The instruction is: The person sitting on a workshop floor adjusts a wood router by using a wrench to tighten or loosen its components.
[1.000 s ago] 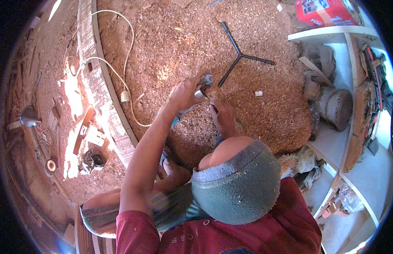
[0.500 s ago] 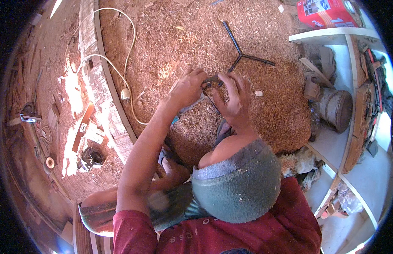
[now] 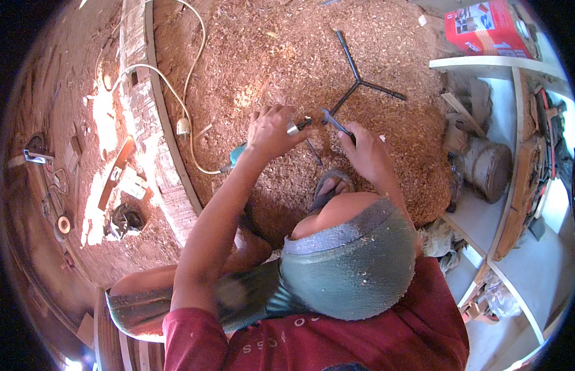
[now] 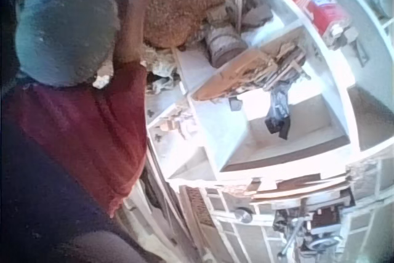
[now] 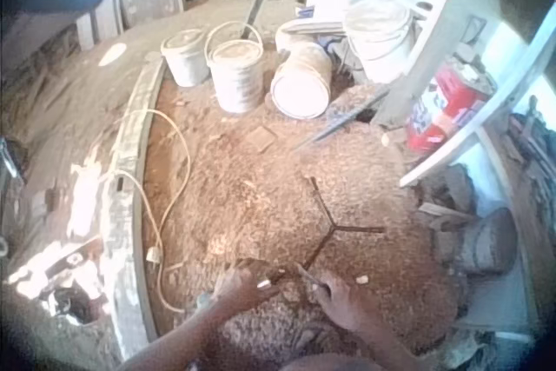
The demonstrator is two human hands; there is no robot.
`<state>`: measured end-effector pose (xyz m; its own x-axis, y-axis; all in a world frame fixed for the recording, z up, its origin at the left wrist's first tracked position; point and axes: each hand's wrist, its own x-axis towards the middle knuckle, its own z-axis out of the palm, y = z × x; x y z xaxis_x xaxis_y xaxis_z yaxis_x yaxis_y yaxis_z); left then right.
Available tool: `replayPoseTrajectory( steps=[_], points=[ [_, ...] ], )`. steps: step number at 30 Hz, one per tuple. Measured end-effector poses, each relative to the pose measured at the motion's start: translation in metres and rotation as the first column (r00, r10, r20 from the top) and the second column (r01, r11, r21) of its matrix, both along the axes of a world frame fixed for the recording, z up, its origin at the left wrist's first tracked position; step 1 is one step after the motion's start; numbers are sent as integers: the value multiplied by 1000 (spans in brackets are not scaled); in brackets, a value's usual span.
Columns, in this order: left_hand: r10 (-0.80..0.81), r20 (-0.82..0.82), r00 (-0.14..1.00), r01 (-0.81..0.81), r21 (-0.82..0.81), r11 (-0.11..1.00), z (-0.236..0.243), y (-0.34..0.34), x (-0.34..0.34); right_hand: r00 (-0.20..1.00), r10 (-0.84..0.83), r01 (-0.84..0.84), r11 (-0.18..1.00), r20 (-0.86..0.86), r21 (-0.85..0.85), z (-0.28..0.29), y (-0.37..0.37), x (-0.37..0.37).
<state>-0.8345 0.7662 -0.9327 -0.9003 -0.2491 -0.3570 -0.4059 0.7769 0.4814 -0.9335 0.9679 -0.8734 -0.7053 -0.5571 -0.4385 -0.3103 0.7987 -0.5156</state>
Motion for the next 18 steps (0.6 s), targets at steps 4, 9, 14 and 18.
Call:
replayPoseTrajectory(
  steps=[4, 9, 14, 18],
  points=[
    [21, 109, 994, -13, -76, 997, -16, 21, -12, 996, 64, -58, 993, -59, 98, -4, -8, 7],
    [181, 166, 969, -179, -27, 983, -31, 32, -19, 998, 29, -26, 998, -58, 53, -7, -13, 12],
    [289, 262, 921, -290, -35, 956, -34, 33, -24, 996, 64, -59, 995, -65, 80, -8, -16, 12],
    [269, 151, 951, -264, -55, 963, -26, 39, -15, 995, 74, -67, 993, -63, 102, -7, -17, 11]
  ],
)
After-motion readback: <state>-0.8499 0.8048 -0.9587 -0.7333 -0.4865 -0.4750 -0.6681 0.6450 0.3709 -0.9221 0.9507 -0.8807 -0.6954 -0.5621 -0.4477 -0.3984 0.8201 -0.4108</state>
